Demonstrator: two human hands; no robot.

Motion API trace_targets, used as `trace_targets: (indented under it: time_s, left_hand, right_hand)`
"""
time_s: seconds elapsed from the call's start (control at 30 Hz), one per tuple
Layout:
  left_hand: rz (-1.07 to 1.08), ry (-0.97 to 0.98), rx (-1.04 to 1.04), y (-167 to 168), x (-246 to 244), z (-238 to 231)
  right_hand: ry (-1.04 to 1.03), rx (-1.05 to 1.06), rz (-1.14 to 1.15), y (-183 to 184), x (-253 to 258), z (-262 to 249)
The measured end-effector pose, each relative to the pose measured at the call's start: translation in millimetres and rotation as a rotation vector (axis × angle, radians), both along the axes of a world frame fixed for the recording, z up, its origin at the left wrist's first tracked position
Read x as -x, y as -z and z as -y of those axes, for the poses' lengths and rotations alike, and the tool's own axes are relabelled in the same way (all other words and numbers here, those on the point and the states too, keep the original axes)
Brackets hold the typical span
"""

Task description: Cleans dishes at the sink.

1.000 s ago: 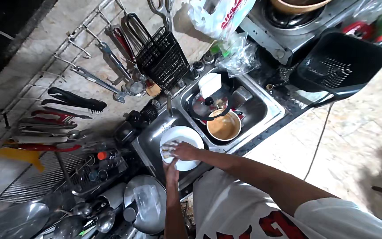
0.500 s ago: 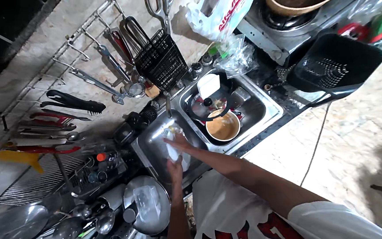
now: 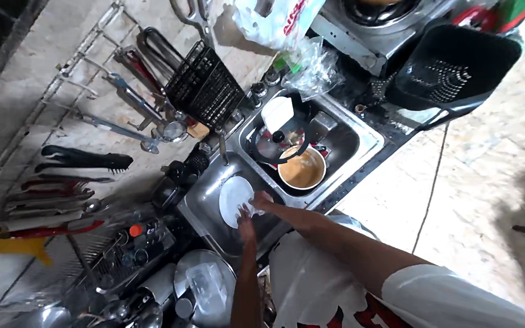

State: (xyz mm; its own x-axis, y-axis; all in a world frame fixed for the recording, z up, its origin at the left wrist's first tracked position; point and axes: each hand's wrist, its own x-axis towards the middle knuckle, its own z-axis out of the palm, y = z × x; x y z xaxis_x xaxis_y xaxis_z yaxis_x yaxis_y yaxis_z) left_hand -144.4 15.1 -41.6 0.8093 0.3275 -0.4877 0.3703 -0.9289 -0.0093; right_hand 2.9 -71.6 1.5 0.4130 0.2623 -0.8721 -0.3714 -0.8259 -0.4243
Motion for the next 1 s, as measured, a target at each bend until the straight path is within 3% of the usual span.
trace_targets:
  time_s: [0.2, 0.3, 0.43, 0.5, 0.67, 0.8, 0.93, 1.0]
  left_hand:
    - [-0.081, 0.121, -0.056, 11.9, -1.7, -1.7]
    - [-0.005, 0.157, -0.08, 33.3, 4.5, -4.6]
    - [-0.092, 0.069, -0.039, 41.5, -10.3, 0.9]
    - [-0.107, 0.062, -0.024, 48.0, -12.2, 1.7]
    - [-0.085, 0.127, 0.05, 55.4, -3.5, -3.3]
    - [0.025, 0.107, 0.066, 24.1, -14.8, 1.0]
    - [0.606, 0.053, 0.129, -33.0, -99.3, 35.5]
    - [0.664, 0.005, 0.265, -68.1, -168.2, 56.1]
  right_hand:
    - [0.006, -0.104, -0.052, 25.6, 4.0, 10.9]
    - [-0.07, -0.146, -0.077, 14.8, 5.1, 24.2]
    - [-0.195, -0.282, 0.066, 16.2, -1.5, 53.5]
    - [-0.195, -0.322, 0.08, -3.1, -15.9, 74.9]
    - [0.16, -0.514, -0.011, -43.5, -53.9, 140.4]
    - [0.496, -0.611, 0.005, -56.7, -73.4, 175.1]
    - [0.782, -0.712, -0.008, -44.1, -81.8, 193.9]
    - [0.858, -0.72, 0.0, -41.7, -82.1, 194.9]
